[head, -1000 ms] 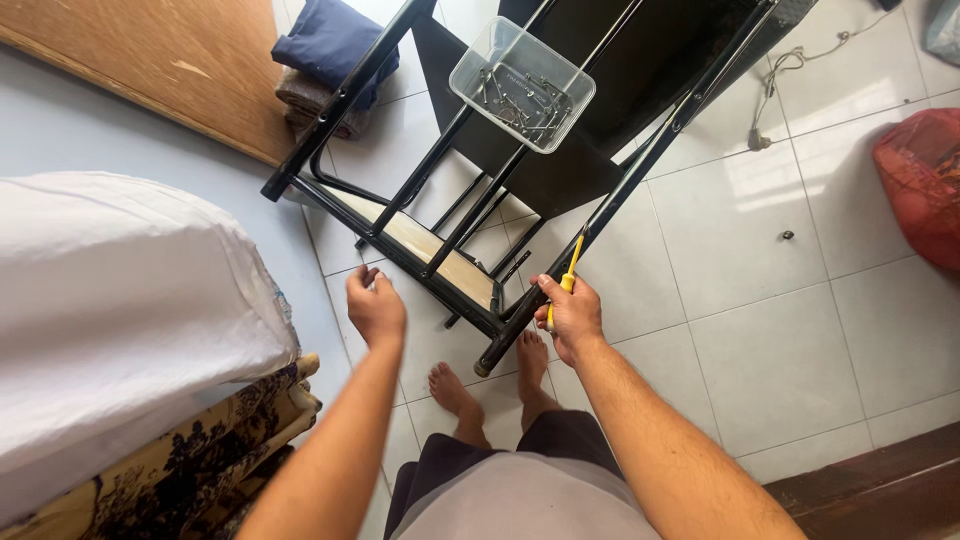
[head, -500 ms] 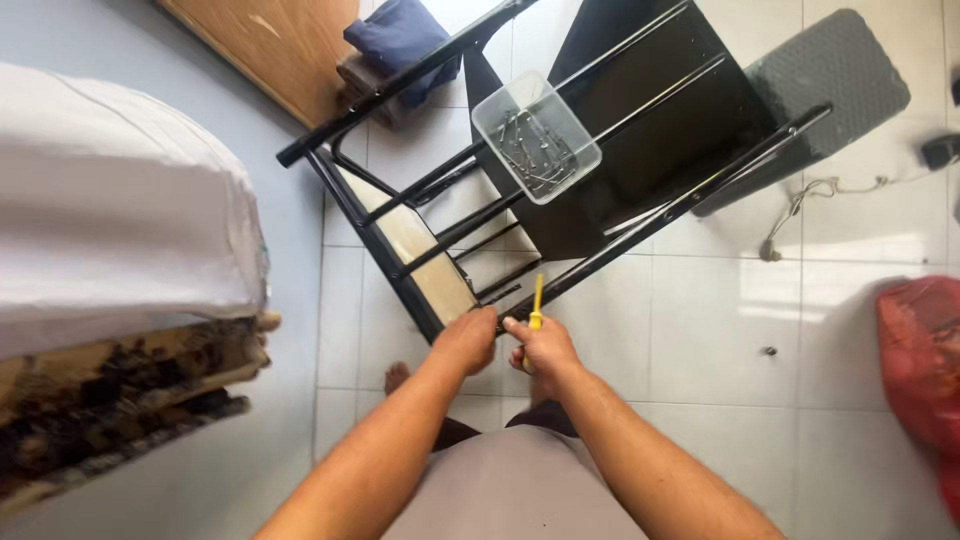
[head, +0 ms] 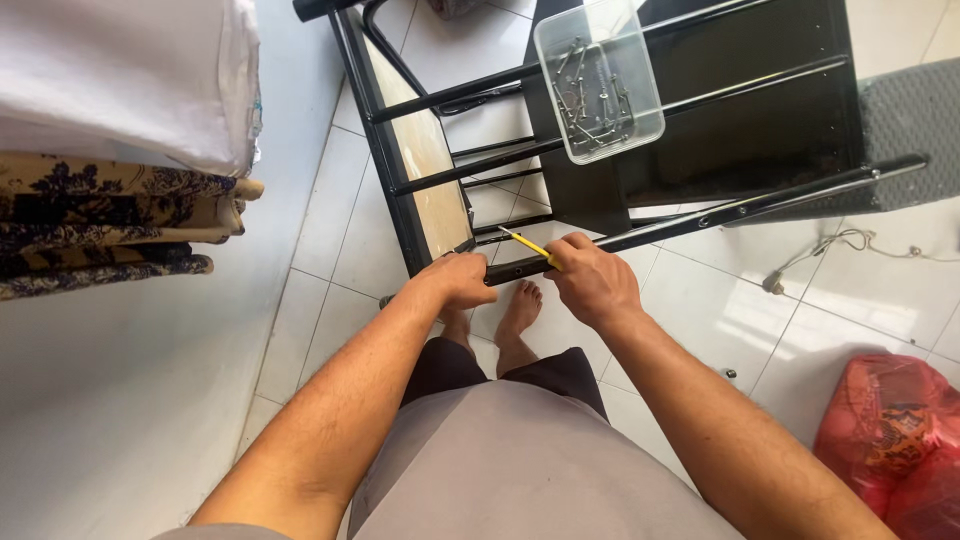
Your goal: The person assembles a black metal shelving unit by attaching a wooden shelf to the frame. Using a yellow screwdriver, they insert and tighten screws at multiple points along the shelf supports. The person repositions the unit to access different sides and continues securing the shelf.
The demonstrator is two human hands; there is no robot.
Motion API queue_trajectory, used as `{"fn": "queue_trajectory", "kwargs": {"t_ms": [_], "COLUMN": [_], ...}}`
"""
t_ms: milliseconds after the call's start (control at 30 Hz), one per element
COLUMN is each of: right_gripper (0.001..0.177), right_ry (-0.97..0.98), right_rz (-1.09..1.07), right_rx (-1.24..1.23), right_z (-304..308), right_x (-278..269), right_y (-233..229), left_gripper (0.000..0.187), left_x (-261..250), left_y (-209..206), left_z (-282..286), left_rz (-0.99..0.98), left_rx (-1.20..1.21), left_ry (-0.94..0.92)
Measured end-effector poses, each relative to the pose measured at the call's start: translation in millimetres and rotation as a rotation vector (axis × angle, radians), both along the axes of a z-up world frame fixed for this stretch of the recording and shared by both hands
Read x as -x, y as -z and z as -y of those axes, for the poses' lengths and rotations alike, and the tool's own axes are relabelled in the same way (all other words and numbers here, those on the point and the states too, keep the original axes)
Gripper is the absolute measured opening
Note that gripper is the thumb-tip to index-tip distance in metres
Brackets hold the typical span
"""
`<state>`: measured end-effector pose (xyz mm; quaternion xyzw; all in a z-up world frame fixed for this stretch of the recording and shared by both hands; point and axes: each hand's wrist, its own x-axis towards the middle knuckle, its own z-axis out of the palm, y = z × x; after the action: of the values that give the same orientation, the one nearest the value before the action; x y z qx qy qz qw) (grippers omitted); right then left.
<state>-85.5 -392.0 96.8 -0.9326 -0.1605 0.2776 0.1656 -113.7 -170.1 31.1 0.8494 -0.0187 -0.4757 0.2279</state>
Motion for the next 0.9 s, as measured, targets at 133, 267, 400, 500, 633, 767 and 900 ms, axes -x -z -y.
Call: {"fn": "queue_trajectory", "kwargs": {"t_ms": [133,267,400,500,633,767,900], "right_gripper": [0.025,0.025,0.028,0.028,0.029,0.033,0.042], "right_ry": [0.005,0.03,0.026,0.058,0.074,0.038,-0.021], "right_rz": [-0.046,-0.075,-0.066,-0.079,-0.091,-0.013,0.257], "right_rx": [0.012,0.045,0.089,0.069,0.08,0.04,-0.17], "right_z": [2,-1,-4,-4,-7,-4,7], "right_x": [-2,-1,0,1,-2,2,15], "right_y": [1,0,0,-2,-2,2,5], "left_gripper": [0.048,0.046,0.043,0.041,0.037,0.028,0.02], "left_x": [0,-2,-7,-9,-7,3,8], "left_y": [-2,-12,-17,-17,-16,-16,-17], "left_z": [4,7,8,11,10,14,18], "left_rz": [-0.065,-0.073,-0.152,-0.155,0.028,0.114,0.21], "left_rx": [-0.003,-0.014,-0.033,-0.047,-0.025,-0.069,-0.127], "left_ry": [-0.046,-0.045,-0.061,-0.044,0.052,0.0,0.008]}}
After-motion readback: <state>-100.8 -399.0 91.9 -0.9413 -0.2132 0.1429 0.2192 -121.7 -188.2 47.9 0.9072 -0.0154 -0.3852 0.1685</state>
